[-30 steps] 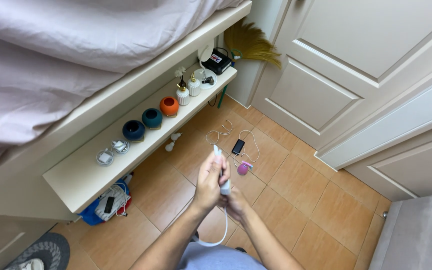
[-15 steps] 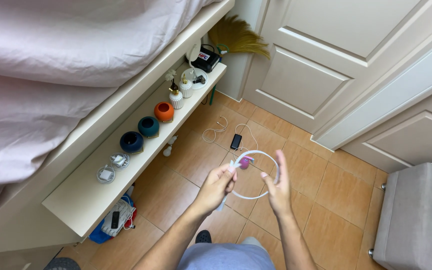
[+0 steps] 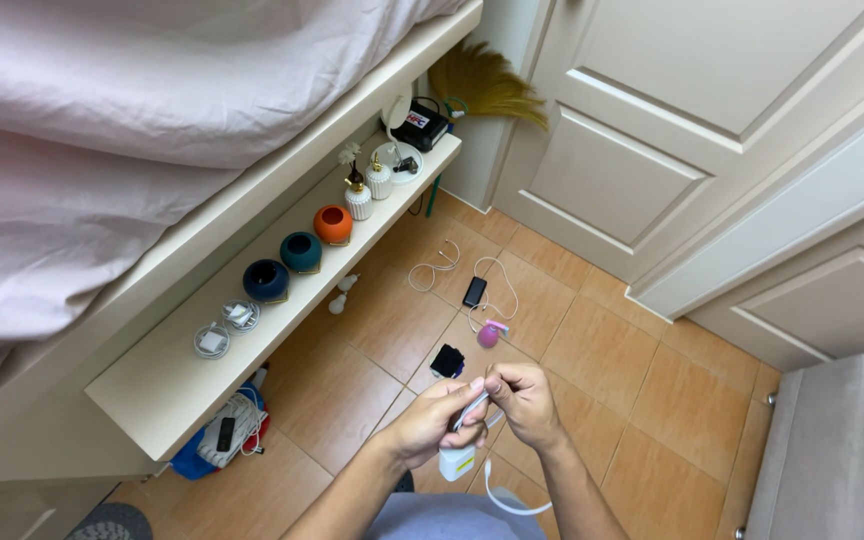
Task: Winding and organizing USB charging cables in a bedroom.
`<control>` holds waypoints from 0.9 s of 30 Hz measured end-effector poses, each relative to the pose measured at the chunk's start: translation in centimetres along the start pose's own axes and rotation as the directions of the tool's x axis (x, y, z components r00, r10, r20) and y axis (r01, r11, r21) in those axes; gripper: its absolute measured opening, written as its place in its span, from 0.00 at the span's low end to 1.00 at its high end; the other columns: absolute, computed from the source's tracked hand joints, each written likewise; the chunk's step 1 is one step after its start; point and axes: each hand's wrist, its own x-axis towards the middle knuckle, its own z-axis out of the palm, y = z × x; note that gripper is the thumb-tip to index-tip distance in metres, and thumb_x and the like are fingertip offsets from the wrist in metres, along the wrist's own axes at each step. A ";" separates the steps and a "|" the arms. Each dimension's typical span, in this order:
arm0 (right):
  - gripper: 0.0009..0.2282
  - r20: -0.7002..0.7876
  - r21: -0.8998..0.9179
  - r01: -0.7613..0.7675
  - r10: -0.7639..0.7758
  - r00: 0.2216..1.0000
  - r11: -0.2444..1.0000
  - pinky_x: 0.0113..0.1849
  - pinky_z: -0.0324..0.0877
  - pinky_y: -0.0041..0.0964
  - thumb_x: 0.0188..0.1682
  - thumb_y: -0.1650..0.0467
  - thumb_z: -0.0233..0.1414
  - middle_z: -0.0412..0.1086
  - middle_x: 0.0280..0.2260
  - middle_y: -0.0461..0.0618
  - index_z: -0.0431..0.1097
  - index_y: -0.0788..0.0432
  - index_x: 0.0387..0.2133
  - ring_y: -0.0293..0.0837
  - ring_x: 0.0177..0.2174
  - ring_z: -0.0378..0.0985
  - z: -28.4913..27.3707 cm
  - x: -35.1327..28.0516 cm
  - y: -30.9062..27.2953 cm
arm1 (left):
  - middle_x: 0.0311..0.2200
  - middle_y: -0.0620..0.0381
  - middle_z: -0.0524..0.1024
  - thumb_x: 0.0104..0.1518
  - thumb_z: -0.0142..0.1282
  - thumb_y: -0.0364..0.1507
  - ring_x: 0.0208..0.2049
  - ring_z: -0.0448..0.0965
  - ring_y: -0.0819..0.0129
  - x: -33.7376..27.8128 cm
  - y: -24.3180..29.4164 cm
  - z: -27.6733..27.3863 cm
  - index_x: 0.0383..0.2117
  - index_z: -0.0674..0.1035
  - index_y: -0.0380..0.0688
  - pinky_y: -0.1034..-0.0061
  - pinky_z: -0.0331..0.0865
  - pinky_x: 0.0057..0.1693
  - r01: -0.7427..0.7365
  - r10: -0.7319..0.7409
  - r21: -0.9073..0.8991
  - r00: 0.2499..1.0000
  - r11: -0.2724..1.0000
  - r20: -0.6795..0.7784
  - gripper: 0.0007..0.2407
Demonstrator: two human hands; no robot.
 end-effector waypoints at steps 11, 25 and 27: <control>0.20 0.133 0.300 -0.219 0.186 0.974 0.928 0.26 0.60 0.26 0.58 0.59 0.50 0.71 0.20 0.45 0.70 0.62 0.21 0.32 0.21 0.64 -8.7 -2.6 -1.0 | 0.14 0.67 0.61 0.70 0.44 0.38 0.18 0.55 0.78 5.6 -5.2 6.3 0.28 0.75 0.41 0.79 0.58 0.33 -0.176 0.230 0.249 0.951 0.952 -0.207 0.16; 0.07 0.178 0.262 -0.101 0.055 0.983 0.960 0.32 0.72 0.28 0.55 0.72 0.55 0.75 0.28 0.49 0.74 0.67 0.37 0.34 0.29 0.76 -15.5 -8.4 -2.6 | 0.17 0.61 0.65 0.68 0.42 0.35 0.24 0.65 0.71 7.6 -10.3 15.6 0.36 0.75 0.39 0.79 0.65 0.43 -0.312 0.287 -0.046 0.915 0.949 -0.282 0.13; 0.06 0.260 0.392 -0.176 0.075 0.963 0.903 0.27 0.73 0.29 0.56 0.73 0.55 0.75 0.26 0.49 0.74 0.68 0.36 0.35 0.24 0.76 -15.6 -8.4 -2.4 | 0.17 0.61 0.66 0.69 0.36 0.40 0.25 0.65 0.71 7.5 -10.4 15.5 0.40 0.78 0.36 0.79 0.68 0.48 -0.256 0.253 0.008 0.953 0.967 -0.164 0.20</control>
